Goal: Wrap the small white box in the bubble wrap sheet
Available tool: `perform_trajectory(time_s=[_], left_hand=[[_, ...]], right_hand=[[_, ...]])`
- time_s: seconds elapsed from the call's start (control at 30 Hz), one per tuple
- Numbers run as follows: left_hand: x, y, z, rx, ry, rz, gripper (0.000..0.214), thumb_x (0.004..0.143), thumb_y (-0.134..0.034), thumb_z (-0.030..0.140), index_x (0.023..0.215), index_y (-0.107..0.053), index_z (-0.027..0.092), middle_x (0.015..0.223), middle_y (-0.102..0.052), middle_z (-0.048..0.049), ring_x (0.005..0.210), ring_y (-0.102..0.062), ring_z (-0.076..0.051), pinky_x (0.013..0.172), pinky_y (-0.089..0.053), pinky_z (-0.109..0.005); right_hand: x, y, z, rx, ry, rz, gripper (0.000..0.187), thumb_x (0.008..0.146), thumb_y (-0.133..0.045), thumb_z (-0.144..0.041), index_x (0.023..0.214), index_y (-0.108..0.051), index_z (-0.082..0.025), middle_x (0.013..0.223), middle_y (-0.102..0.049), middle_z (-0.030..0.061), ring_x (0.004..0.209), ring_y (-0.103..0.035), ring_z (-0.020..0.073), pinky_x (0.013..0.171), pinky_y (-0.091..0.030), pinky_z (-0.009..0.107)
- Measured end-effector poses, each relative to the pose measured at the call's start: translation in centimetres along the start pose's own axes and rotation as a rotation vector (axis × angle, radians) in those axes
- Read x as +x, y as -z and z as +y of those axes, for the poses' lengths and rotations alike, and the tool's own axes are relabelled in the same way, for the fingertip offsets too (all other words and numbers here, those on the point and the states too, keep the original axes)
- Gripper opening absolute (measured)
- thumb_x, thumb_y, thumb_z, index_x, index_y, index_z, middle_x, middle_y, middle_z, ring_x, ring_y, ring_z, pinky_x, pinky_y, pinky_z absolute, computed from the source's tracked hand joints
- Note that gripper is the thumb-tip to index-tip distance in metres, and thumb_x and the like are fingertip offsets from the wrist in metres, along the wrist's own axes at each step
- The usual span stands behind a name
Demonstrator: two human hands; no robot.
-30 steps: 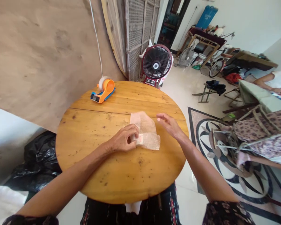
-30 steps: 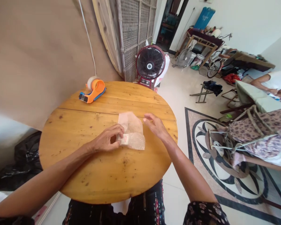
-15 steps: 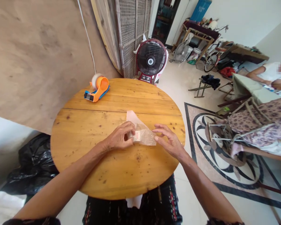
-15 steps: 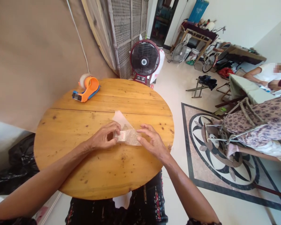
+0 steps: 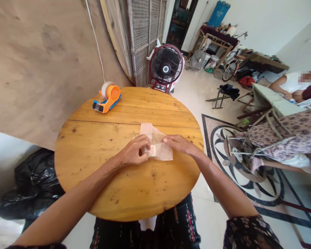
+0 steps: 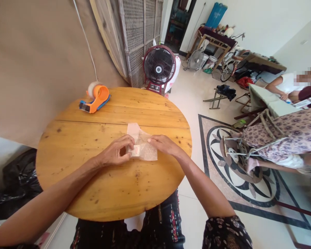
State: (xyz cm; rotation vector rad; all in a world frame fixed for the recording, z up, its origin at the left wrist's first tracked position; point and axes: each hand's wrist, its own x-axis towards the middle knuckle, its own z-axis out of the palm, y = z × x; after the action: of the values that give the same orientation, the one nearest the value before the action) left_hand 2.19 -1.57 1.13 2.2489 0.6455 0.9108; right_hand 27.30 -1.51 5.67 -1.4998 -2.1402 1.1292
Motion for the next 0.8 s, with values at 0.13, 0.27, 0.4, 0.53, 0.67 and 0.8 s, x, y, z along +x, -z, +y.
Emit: perform_trajectory(time_s=[0.13, 0.27, 0.4, 0.53, 0.67, 0.8], left_hand=[[-0.1, 0.0, 0.0, 0.008, 0.005, -0.005, 0.021, 0.066, -0.053, 0.006, 0.082, -0.051, 0.018, 0.092, -0.054, -0.0052, 0.085, -0.053, -0.017, 0.076, -0.046, -0.03], [-0.1, -0.1, -0.1, 0.011, 0.003, 0.004, 0.021, 0.066, -0.054, 0.006, 0.082, -0.051, 0.018, 0.092, -0.053, -0.0051, 0.084, -0.053, -0.017, 0.076, -0.046, -0.03], [-0.2, -0.2, -0.2, 0.02, 0.007, -0.002, 0.021, 0.066, -0.054, 0.007, 0.083, -0.05, 0.019, 0.092, -0.054, -0.0049, 0.086, -0.053, -0.017, 0.077, -0.046, -0.03], [-0.2, -0.2, -0.2, 0.026, 0.018, -0.012, 0.021, 0.066, -0.053, 0.007, 0.084, -0.05, 0.019, 0.094, -0.054, -0.005, 0.086, -0.053, -0.017, 0.076, -0.046, -0.029], [-0.1, -0.1, -0.1, 0.027, 0.022, -0.013, 0.02, 0.067, -0.054, 0.008, 0.084, -0.05, 0.019, 0.094, -0.054, -0.0052, 0.086, -0.054, -0.017, 0.076, -0.046, -0.03], [0.0, 0.0, 0.1, 0.026, 0.011, -0.003, 0.019, 0.067, -0.054, 0.008, 0.083, -0.051, 0.019, 0.093, -0.055, -0.0054, 0.086, -0.054, -0.017, 0.075, -0.046, -0.03]], right_hand=[[-0.7, -0.5, 1.5, 0.223, -0.052, 0.018, 0.039, 0.086, -0.053, -0.054, 0.09, -0.065, -0.017, 0.082, -0.06, 0.0006, 0.074, -0.052, 0.0136, 0.067, -0.039, 0.025], [-0.3, -1.8, 1.8, 0.374, -0.069, 0.166, 0.037, 0.08, -0.061, -0.052, 0.089, -0.062, -0.016, 0.079, -0.057, 0.0001, 0.066, -0.048, 0.011, 0.061, -0.038, 0.024], [-0.5, -2.0, 1.9, 0.443, -0.076, 0.145, 0.037, 0.08, -0.061, -0.053, 0.087, -0.061, -0.017, 0.072, -0.054, -0.0019, 0.058, -0.043, 0.0085, 0.053, -0.035, 0.022], [-1.2, -1.4, 2.1, 0.441, -0.063, -0.057, 0.039, 0.078, -0.064, -0.052, 0.098, -0.064, -0.018, 0.081, -0.059, -0.0003, 0.063, -0.048, 0.0096, 0.055, -0.036, 0.021], [-0.9, -1.8, 2.1, 0.395, -0.031, -0.125, 0.036, 0.079, -0.063, -0.051, 0.09, -0.065, -0.017, 0.078, -0.058, -0.0008, 0.066, -0.049, 0.0106, 0.059, -0.037, 0.022], [-0.4, -3.2, 2.1, 0.312, -0.063, 0.004, 0.033, 0.08, -0.06, -0.049, 0.074, -0.057, -0.017, 0.062, -0.046, -0.0045, 0.056, -0.04, 0.0089, 0.052, -0.03, 0.021]])
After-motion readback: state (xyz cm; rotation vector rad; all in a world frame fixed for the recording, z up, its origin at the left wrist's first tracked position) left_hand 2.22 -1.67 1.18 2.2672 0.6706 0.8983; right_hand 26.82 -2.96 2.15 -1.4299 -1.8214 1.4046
